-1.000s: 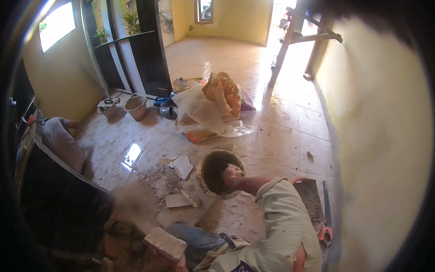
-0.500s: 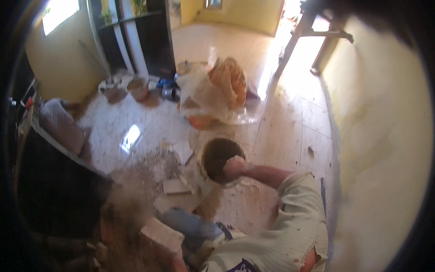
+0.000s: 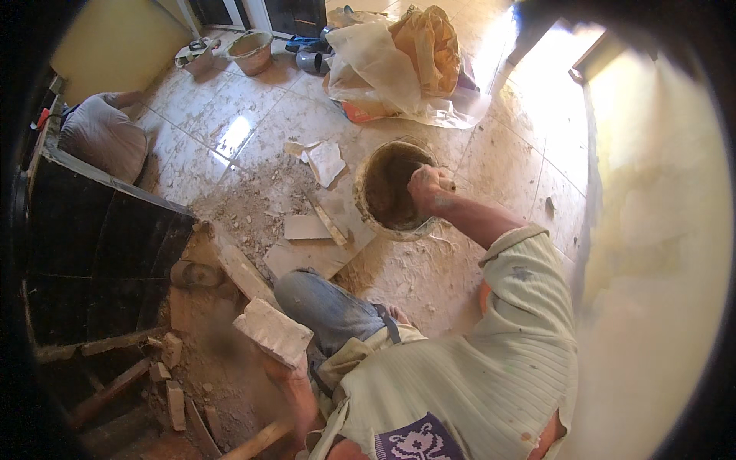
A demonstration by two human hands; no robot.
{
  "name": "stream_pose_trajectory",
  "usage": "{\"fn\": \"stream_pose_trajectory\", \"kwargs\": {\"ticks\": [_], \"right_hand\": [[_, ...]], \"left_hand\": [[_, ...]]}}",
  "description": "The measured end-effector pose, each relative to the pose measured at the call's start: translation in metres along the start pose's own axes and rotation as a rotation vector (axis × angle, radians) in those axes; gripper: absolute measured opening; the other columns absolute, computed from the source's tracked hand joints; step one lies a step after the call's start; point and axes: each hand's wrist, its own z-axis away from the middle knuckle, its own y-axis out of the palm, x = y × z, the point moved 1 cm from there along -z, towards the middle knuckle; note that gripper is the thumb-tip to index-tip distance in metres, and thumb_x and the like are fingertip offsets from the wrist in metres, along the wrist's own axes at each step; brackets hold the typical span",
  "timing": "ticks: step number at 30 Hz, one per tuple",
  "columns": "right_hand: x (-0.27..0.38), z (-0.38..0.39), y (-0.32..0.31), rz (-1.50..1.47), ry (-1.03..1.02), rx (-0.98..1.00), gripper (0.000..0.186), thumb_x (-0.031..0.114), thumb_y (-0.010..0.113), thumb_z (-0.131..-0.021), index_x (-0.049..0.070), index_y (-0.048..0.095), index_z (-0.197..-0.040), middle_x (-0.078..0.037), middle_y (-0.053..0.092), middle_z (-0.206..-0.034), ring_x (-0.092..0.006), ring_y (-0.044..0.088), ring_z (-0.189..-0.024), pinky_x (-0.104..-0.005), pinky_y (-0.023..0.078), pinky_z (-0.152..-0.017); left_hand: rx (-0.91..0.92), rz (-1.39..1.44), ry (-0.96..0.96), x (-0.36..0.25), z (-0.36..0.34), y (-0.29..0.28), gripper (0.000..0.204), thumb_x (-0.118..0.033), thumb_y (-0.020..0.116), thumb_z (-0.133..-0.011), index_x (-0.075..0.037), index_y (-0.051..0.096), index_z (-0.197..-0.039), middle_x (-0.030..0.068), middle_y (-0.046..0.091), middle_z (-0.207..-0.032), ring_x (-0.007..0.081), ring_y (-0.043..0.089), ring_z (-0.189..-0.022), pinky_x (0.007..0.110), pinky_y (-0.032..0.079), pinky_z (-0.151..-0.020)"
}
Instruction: The person applies mortar to a brick with a trowel, places the brick onto a wall, and secures it by hitting it with a hammer before smoothing additional mortar along the joint.
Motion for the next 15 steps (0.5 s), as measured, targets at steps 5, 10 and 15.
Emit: {"fn": "stream_pose_trajectory", "kwargs": {"ticks": [5, 10, 15], "right_hand": [[0.022, 0.022, 0.007, 0.028, -0.094, 0.14, 0.019, 0.02, 0.065, -0.081, 0.012, 0.075, -0.095, -0.004, 0.071, -0.097, -0.0261, 0.069, -0.086, -0.0478, 0.055, -0.06], [-0.024, 0.051, -0.021, -0.276, -0.251, -0.142, 0.017, 0.011, 0.065, -0.072, 0.003, 0.074, -0.084, -0.015, 0.07, -0.081, -0.0322, 0.069, -0.075, -0.0472, 0.054, -0.054], [-0.029, 0.051, -0.033, -0.312, -0.195, -0.046, 0.018, 0.01, 0.064, -0.072, 0.002, 0.074, -0.085, -0.018, 0.07, -0.084, -0.031, 0.07, -0.08, -0.0443, 0.056, -0.065]], "left_hand": [[-0.085, 0.644, -0.264, -0.028, -0.012, 0.007, 0.048, -0.033, 0.058, -0.089, -0.006, 0.05, -0.127, 0.0098, 0.058, -0.123, 0.0269, 0.059, -0.108, 0.044, 0.05, -0.088], [-0.12, 0.867, -0.362, -0.048, -0.018, 0.01, 0.041, -0.038, 0.044, -0.096, -0.009, 0.054, -0.124, 0.007, 0.062, -0.113, 0.0228, 0.063, -0.095, 0.041, 0.053, -0.077], [-0.214, 1.754, -0.776, -0.044, -0.015, 0.01, 0.036, -0.038, 0.043, -0.097, -0.013, 0.055, -0.12, 0.0031, 0.063, -0.107, 0.0197, 0.063, -0.087, 0.041, 0.053, -0.072]]}}
